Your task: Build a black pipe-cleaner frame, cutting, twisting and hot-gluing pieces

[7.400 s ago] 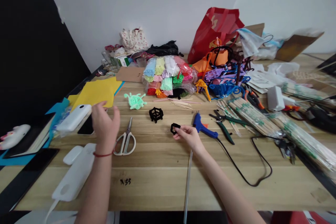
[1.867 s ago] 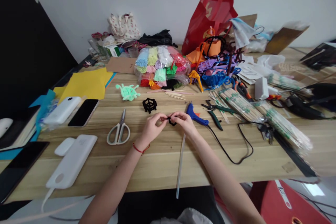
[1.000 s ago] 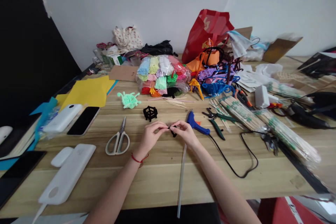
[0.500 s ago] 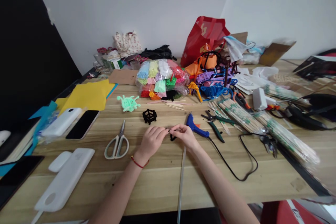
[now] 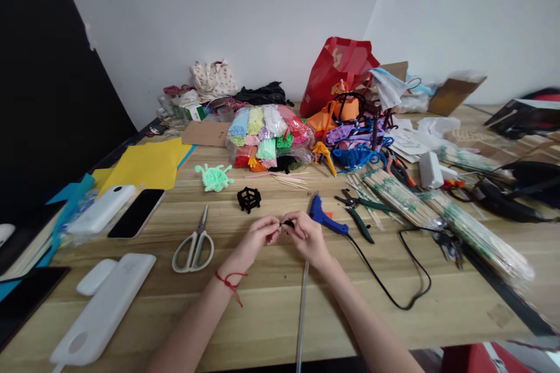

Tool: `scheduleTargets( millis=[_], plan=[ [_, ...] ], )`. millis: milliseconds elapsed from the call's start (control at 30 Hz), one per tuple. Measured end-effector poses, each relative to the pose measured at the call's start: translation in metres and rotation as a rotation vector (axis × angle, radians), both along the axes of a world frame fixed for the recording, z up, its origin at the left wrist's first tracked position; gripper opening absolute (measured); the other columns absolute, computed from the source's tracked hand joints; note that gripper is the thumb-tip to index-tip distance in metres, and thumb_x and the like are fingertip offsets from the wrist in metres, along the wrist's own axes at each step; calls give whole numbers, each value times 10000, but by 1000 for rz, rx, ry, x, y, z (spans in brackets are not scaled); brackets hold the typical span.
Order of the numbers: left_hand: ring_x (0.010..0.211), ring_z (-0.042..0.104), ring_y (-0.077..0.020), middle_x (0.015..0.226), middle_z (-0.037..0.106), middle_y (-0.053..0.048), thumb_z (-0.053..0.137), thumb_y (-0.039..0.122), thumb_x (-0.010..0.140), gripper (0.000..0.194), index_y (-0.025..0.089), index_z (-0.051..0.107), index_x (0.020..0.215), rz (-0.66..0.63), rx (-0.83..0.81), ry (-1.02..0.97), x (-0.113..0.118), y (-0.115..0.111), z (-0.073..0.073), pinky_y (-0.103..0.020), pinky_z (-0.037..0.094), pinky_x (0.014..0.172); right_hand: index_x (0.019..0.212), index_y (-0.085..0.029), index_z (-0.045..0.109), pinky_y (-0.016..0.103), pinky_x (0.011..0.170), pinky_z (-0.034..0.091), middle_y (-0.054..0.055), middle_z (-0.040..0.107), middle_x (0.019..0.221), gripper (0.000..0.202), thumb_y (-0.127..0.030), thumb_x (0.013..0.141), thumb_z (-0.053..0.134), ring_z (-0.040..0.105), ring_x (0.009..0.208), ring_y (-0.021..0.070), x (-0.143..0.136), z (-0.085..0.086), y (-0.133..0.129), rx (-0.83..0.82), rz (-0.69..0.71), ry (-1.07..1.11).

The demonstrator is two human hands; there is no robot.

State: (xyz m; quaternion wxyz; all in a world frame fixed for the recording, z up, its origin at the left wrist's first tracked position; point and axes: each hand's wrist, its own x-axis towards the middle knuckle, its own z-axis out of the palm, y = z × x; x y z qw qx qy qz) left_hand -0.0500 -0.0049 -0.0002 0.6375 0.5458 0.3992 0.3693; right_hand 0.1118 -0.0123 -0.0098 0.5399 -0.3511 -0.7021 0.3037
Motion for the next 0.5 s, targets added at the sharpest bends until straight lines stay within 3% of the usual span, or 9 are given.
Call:
scheduleTargets(
  millis=[100, 167, 233, 333, 433, 500],
  plan=[
    [485, 284, -81, 555, 311, 52, 524, 341, 777, 208, 171, 430, 702, -124, -313, -240, -1, 2, -3, -217, 207, 462, 558, -219, 257, 354, 748, 446, 85, 645, 935, 364, -151, 821, 499, 585, 878, 196, 1, 4, -4, 97, 46, -88],
    [496, 302, -80, 571, 334, 47, 520, 353, 796, 220, 169, 436, 710, -111, -271, -215, 0, 1, -3, -216, 224, 472, 569, -224, 251, 344, 733, 449, 79, 640, 882, 370, -179, 816, 523, 588, 854, 192, 0, 6, -3, 11, 15, -27],
    [553, 372, -95, 626, 412, 25, 484, 361, 841, 217, 167, 460, 747, -13, -30, -39, 1, -1, -2, -224, 291, 522, 586, -229, 251, 327, 698, 455, 56, 627, 805, 393, -231, 782, 592, 589, 800, 183, -2, 8, 0, -159, -24, 116],
    [741, 479, -147, 792, 535, -21, 406, 299, 905, 172, 178, 518, 852, 100, 517, 422, 1, -5, 2, -276, 371, 684, 608, -228, 267, 291, 622, 450, 11, 610, 718, 469, -305, 657, 727, 570, 681, 155, -5, 8, 5, -439, 6, 345],
    [832, 494, -193, 867, 575, -50, 368, 203, 919, 185, 188, 552, 909, 75, 965, 844, -2, -8, 3, -330, 369, 748, 618, -222, 277, 259, 583, 431, -26, 594, 646, 542, -314, 539, 805, 531, 579, 116, -5, 5, 9, -652, 84, 483],
    [815, 495, -204, 863, 580, -60, 375, 173, 911, 188, 183, 562, 915, 75, 1112, 1003, -2, -9, 2, -338, 369, 731, 626, -220, 279, 247, 582, 424, -41, 580, 620, 554, -299, 517, 817, 519, 559, 103, -5, 3, 10, -719, 112, 530]
  ],
)
